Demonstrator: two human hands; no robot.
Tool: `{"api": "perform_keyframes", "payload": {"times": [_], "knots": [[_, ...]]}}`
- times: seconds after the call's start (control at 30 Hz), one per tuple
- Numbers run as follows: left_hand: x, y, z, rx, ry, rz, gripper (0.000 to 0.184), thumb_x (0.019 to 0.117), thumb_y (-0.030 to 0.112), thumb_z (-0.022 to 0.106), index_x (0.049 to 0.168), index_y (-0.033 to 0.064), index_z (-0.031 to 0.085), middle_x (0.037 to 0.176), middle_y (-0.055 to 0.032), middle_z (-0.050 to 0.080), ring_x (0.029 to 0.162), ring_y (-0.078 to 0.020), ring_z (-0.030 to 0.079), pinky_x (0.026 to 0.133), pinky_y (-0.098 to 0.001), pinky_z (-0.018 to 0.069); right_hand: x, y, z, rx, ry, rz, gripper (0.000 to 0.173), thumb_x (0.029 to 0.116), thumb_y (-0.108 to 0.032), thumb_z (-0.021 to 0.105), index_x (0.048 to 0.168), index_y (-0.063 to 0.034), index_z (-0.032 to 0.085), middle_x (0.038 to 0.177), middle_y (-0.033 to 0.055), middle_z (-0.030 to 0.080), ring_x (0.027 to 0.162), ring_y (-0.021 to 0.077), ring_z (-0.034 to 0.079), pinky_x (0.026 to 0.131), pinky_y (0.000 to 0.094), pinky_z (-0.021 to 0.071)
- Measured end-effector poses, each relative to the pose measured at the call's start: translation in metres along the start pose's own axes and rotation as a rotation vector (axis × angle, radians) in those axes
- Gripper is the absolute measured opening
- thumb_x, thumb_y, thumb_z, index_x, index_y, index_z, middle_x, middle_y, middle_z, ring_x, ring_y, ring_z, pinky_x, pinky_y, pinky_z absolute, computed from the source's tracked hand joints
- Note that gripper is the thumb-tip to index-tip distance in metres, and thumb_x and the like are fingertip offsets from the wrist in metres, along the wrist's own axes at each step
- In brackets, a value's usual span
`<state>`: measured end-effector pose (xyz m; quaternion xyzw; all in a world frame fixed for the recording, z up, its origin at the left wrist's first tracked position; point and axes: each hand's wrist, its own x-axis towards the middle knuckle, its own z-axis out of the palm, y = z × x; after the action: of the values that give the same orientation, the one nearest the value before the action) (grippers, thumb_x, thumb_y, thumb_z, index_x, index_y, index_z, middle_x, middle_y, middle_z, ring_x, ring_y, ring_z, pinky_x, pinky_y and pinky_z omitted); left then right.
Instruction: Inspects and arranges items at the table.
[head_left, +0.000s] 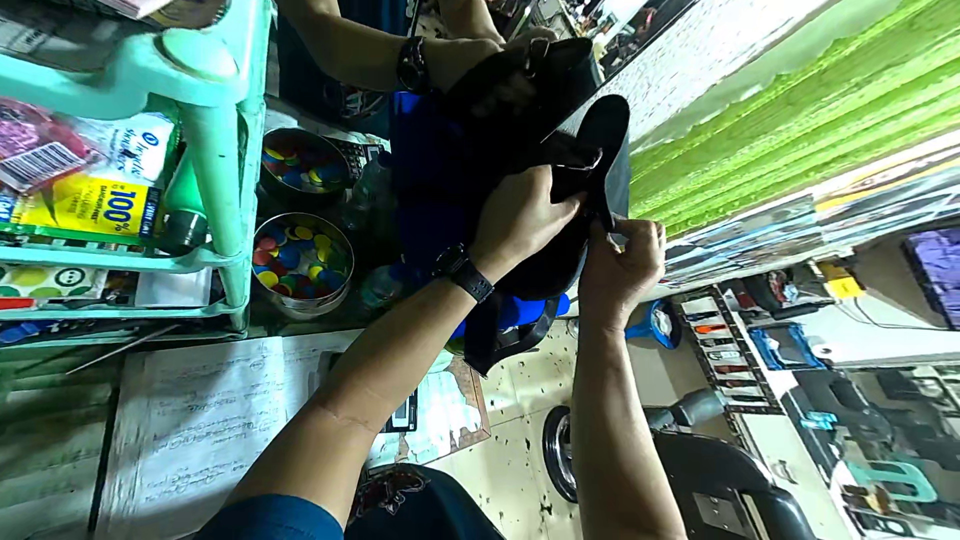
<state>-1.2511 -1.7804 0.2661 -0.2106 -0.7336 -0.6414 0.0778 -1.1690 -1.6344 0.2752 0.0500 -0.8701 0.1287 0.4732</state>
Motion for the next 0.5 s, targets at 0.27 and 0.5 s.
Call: {"api": "perform_keyframes", "payload": {"times": [0.27, 0.5], "knots": [[0.002, 0.011, 0.000, 0.086, -0.025, -0.001, 0.041, 0.0892, 0.045, 0.074, 0.093, 0.0051, 0.067, 0.080, -0.0081, 0.066, 0.077, -0.0246, 0.067, 0.065, -0.0458, 0.0549, 0.005, 0.018, -0.003, 0.026, -0.038, -0.032, 0.008, 0.0937, -0.004, 0.069, 0.099, 0.0014, 0.073, 0.107, 0.0150, 0.072, 0.111, 0.0189, 0.069, 0.097, 0.0305, 0.0565], [0.004, 0.014, -0.006, 0.105, -0.063, -0.009, 0.040, 0.0879, 0.045, 0.074, 0.089, 0.0059, 0.065, 0.078, -0.0077, 0.064, 0.075, -0.0250, 0.066, 0.063, -0.0458, 0.0533, 0.003, 0.017, -0.033, -0.143, -0.314, -0.063, 0.026, 0.1038, -0.018, 0.061, 0.123, -0.0052, 0.073, 0.129, 0.0149, 0.067, 0.118, 0.0203, 0.065, 0.098, 0.0337, 0.0548]]}}
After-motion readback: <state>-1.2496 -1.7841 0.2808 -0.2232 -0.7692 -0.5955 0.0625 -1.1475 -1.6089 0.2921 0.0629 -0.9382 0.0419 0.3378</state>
